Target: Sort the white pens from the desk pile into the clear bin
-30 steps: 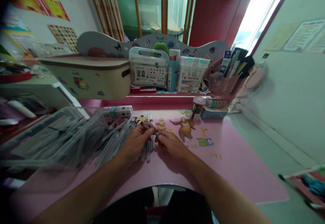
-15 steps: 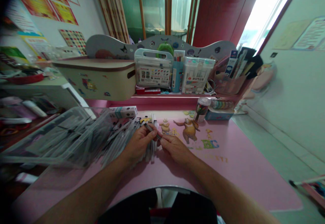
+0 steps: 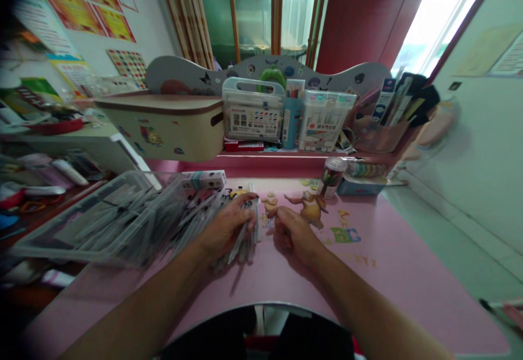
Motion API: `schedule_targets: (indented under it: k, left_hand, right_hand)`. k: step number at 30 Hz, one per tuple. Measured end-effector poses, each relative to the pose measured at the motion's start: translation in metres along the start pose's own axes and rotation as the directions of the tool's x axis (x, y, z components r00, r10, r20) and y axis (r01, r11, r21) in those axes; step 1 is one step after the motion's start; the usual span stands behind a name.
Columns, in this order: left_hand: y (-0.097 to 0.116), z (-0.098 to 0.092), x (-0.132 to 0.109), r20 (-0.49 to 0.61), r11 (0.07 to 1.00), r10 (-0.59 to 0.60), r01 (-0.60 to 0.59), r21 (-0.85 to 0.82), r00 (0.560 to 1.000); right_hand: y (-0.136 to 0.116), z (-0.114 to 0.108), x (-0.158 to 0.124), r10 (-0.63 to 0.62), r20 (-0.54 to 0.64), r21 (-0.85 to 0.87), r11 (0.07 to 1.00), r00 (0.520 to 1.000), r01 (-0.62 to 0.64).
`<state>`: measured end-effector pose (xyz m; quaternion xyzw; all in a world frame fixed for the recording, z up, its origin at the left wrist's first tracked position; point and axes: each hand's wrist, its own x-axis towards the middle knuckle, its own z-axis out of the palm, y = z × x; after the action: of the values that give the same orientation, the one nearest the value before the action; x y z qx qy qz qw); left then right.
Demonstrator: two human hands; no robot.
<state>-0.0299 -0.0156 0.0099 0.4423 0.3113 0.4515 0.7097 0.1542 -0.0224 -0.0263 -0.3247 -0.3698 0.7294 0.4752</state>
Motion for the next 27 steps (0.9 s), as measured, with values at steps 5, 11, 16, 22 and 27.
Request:
schedule_targets:
  k: [5,11,16,22,27]
  left_hand:
    - [-0.004,0.004,-0.004,0.17,0.975,-0.214,0.2,0.095,0.962]
    - [-0.009,-0.002,0.0,0.177,0.964,-0.265,0.267,0.011,0.948]
    - [-0.006,-0.003,0.0,0.095,0.974,-0.106,0.123,-0.191,0.99]
    - [-0.009,-0.001,0.005,-0.148,0.999,0.049,-0.045,0.028,0.988]
    - [-0.012,-0.001,0.01,-0.254,0.997,0.015,-0.034,-0.072,0.967]
  right_hand:
    - [0.002,-0.002,0.002,0.044,-0.023,-0.114,0.992,0.999,-0.047]
    - [-0.001,0.0,0.0,0.074,0.004,-0.165,0.984,0.997,-0.072]
    - [0.0,-0.005,0.006,0.068,-0.078,-0.071,0.995,0.995,-0.073]
    - [0.002,-0.006,0.01,0.015,-0.102,-0.025,1.0,0.995,-0.017]
    - [0.001,0.003,0.006,-0.074,-0.058,-0.029,0.997,0.996,0.073]
